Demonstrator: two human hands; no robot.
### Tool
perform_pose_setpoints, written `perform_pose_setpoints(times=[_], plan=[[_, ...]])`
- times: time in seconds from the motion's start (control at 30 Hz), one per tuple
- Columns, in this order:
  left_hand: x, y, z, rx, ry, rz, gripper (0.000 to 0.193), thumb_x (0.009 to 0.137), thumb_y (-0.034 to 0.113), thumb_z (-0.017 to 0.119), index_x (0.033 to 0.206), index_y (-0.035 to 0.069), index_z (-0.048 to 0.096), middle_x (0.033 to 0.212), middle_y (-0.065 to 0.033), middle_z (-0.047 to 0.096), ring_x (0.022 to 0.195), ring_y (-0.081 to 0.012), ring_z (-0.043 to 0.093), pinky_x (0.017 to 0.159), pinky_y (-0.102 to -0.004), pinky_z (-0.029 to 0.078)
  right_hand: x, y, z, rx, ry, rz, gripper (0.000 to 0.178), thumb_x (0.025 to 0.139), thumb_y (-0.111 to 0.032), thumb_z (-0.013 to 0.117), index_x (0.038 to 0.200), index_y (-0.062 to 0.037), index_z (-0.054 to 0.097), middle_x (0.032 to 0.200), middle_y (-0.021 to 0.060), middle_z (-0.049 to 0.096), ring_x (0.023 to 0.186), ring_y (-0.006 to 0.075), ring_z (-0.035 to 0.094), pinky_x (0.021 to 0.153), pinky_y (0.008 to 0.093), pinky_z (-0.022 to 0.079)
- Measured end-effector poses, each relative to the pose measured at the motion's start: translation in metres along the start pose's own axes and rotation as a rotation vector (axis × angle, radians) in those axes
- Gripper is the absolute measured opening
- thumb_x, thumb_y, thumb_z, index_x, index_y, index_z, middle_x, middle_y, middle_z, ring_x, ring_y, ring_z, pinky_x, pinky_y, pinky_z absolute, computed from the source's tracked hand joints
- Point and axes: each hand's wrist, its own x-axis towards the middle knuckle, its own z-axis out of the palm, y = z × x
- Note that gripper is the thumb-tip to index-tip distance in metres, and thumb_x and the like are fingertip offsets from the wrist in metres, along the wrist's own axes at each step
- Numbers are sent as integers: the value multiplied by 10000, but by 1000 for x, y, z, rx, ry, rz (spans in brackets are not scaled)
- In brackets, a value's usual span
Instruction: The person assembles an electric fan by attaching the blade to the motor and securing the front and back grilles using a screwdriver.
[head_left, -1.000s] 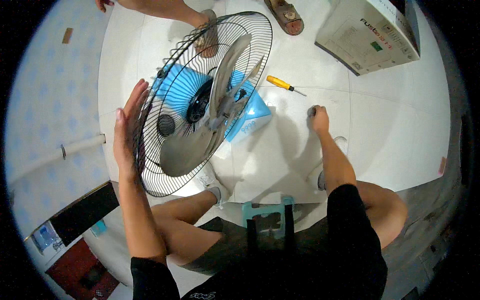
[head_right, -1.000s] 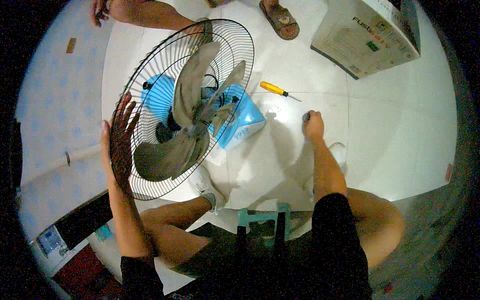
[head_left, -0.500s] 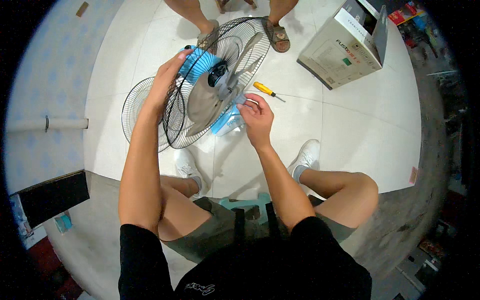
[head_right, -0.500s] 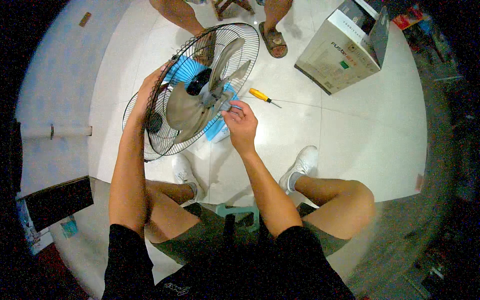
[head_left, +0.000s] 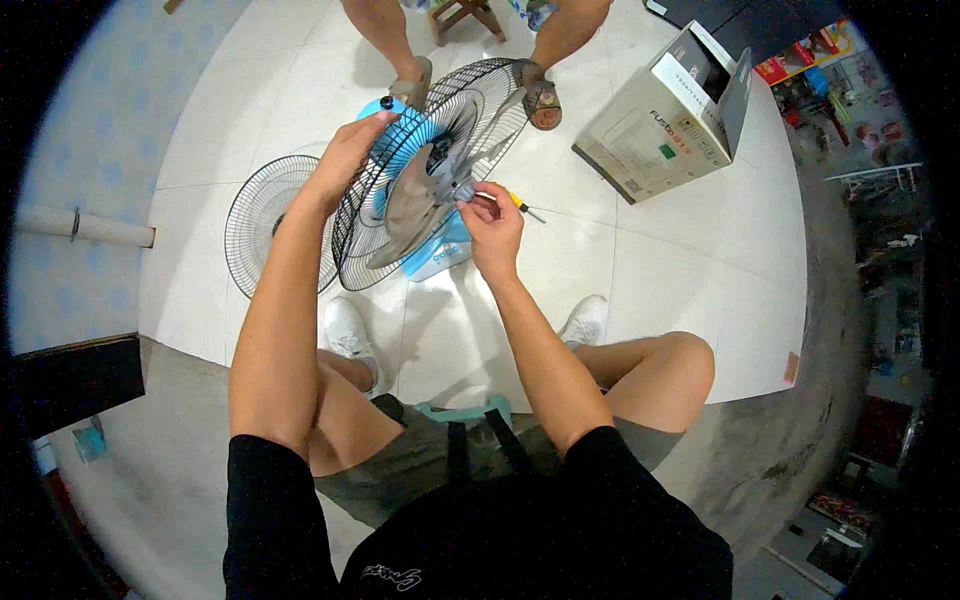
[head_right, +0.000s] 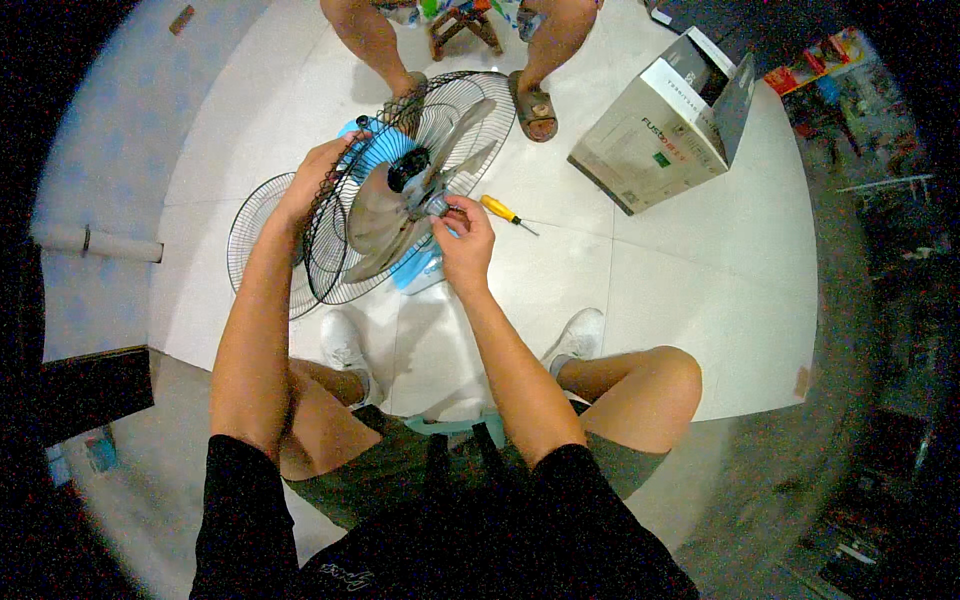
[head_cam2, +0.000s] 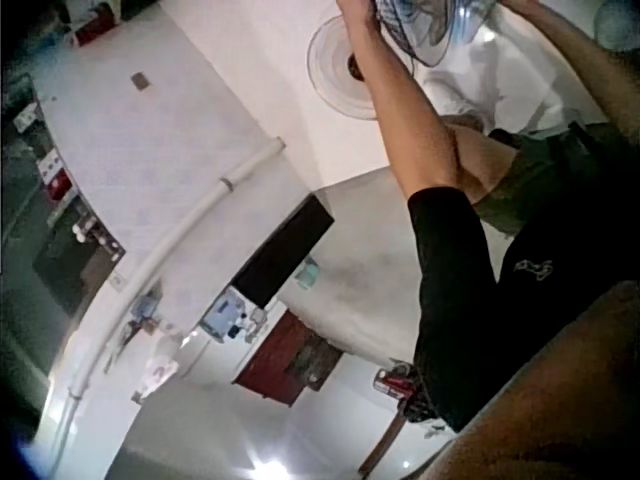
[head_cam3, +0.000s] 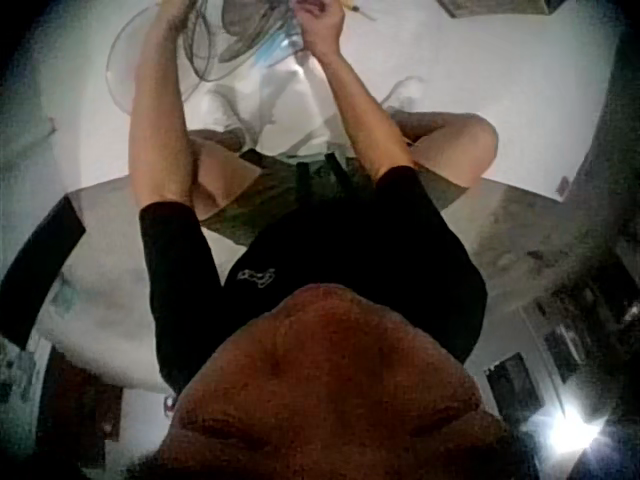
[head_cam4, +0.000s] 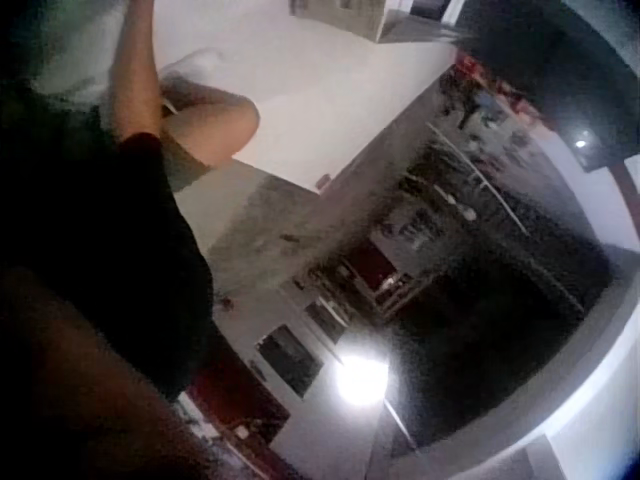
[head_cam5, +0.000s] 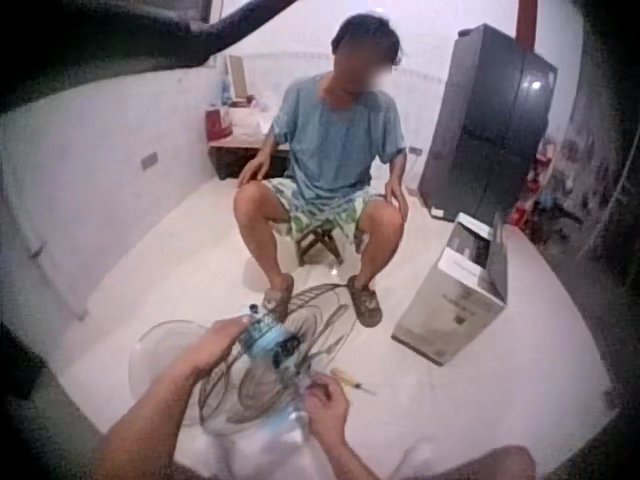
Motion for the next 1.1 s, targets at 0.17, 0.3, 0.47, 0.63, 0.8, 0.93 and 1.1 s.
perform_pose_setpoints(times=[0.17,0.3,0.47,0.63,0.8,0.93,1.1], plan=[[-6,8,0,41,1,47,486,1064,361,457,1238,-38,673,1193,-135,705,1117,-216,620,1070,-317,403,6,-2,1,-60,-18,56,374,833,30,742,1187,3,626,1036,68,647,936,133,632,834,260,541],[-2,7,-2,56,3,-55,532,1036,455,476,1215,-6,672,1147,-126,691,1050,-208,601,992,-315,431,11,-5,1,-59,-14,143,352,847,0,744,1179,3,626,1066,86,658,945,138,633,821,258,532],[-1,-2,-4,14,-19,35,525,1042,434,472,1206,-18,684,1170,-118,697,1078,-199,600,1020,-309,416,11,4,8,-17,127,49,319,841,-18,765,1123,38,628,1018,82,672,905,143,635,817,254,511],[3,-5,-3,22,-19,35,488,1046,383,471,1197,-33,677,1185,-128,685,1105,-212,596,1015,-304,415,10,-7,5,-29,67,179,360,815,4,775,1134,39,612,1029,103,652,898,160,646,813,257,517],[3,-8,-3,-16,-28,12,483,1046,383,474,1146,-40,684,1135,-123,693,1061,-212,601,1000,-304,421,4,-25,12,51,62,261,332,835,-8,764,1135,14,624,1001,92,653,891,159,644,795,250,512],[9,-14,-7,38,-28,47,522,1044,459,493,1144,-6,706,1128,-89,702,1051,-170,602,1008,-319,424,7,-22,12,48,71,227,201,898,-14,699,1096,3,662,987,76,674,892,143,649,806,270,538],[11,-21,-8,20,-16,45,510,1046,453,495,1117,-5,708,1121,-83,700,1061,-174,594,1022,-318,411,5,-11,7,-64,82,93,152,921,24,649,1069,4,682,1029,75,688,963,142,646,862,284,547]])
